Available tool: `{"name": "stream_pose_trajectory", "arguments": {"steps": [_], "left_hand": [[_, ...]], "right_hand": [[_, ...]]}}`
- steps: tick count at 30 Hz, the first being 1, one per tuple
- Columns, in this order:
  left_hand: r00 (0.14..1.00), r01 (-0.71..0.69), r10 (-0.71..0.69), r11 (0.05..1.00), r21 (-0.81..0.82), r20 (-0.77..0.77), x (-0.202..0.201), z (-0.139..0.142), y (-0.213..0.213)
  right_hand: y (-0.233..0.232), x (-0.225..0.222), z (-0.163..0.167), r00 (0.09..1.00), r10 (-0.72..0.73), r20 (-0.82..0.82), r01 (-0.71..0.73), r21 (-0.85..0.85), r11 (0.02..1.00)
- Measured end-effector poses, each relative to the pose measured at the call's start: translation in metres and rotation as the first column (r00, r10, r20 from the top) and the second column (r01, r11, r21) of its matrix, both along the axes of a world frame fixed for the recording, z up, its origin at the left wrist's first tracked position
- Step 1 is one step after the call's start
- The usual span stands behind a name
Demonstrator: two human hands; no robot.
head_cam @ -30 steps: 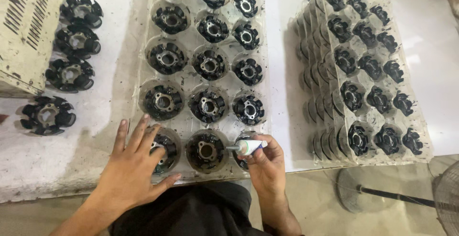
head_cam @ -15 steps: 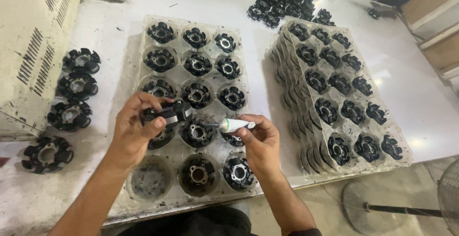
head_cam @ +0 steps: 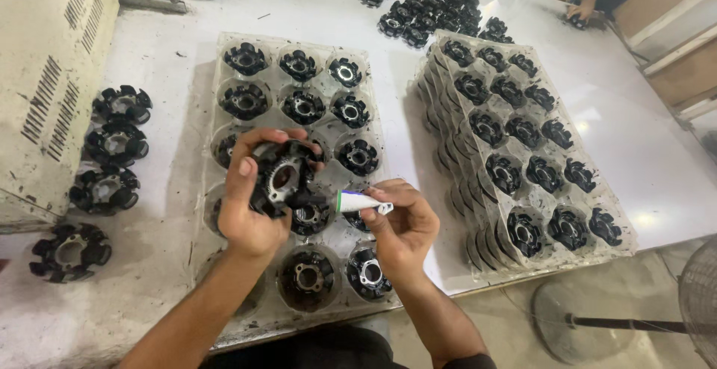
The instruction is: The person picks black plastic rotor parts from a tray one at a time and squeezes adhesive from a small tube onto each part's hub, then places the treated part back into the tray. Midway the person wipes the glue tube with a cloth before resuming applying adhesive to more parts.
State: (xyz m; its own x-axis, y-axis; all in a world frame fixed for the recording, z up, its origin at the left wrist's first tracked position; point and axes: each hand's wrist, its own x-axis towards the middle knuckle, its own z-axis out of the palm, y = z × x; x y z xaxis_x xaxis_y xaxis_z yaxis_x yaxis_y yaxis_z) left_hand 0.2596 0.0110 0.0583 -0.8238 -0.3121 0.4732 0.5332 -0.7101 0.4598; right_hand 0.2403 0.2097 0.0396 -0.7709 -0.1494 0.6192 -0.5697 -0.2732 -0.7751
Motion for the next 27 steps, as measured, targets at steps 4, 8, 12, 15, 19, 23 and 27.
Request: {"name": "stream_pose_trajectory", "arguments": {"steps": [4, 8, 12, 15, 19, 23, 27], "left_hand": [[0.99, -0.141, 0.14, 0.981, -0.134, -0.017, 0.016, 0.003, 0.008], [0.98, -0.199, 0.193, 0.964, -0.176, -0.051, 0.019, 0.007, 0.007], [0.975, -0.223, 0.219, 0.953, -0.203, -0.043, 0.021, 0.008, 0.005], [0.967, -0.253, 0.248, 0.933, -0.257, -0.053, 0.023, 0.006, 0.003], [0.94, -0.34, 0.32, 0.863, -0.375, -0.116, 0.024, 0.004, 0.0], [0.925, -0.38, 0.353, 0.826, -0.417, -0.143, 0.021, 0.004, 0.0], [0.94, -0.337, 0.331, 0.866, -0.369, -0.081, 0.022, 0.002, 0.002]], "right_hand": [[-0.003, 0.012, 0.001, 0.985, -0.084, -0.15, 0.089, 0.027, 0.996], [-0.005, 0.013, 0.001, 0.979, -0.123, -0.16, 0.132, 0.052, 0.99], [-0.004, 0.013, 0.002, 0.97, -0.147, -0.192, 0.165, 0.081, 0.983], [-0.007, 0.015, 0.005, 0.96, -0.156, -0.232, 0.184, 0.104, 0.977], [-0.009, 0.016, 0.013, 0.926, -0.177, -0.334, 0.247, 0.181, 0.952], [-0.007, 0.016, 0.023, 0.909, -0.156, -0.387, 0.255, 0.219, 0.942], [-0.008, 0.015, 0.026, 0.87, -0.164, -0.466, 0.295, 0.225, 0.928]]}}
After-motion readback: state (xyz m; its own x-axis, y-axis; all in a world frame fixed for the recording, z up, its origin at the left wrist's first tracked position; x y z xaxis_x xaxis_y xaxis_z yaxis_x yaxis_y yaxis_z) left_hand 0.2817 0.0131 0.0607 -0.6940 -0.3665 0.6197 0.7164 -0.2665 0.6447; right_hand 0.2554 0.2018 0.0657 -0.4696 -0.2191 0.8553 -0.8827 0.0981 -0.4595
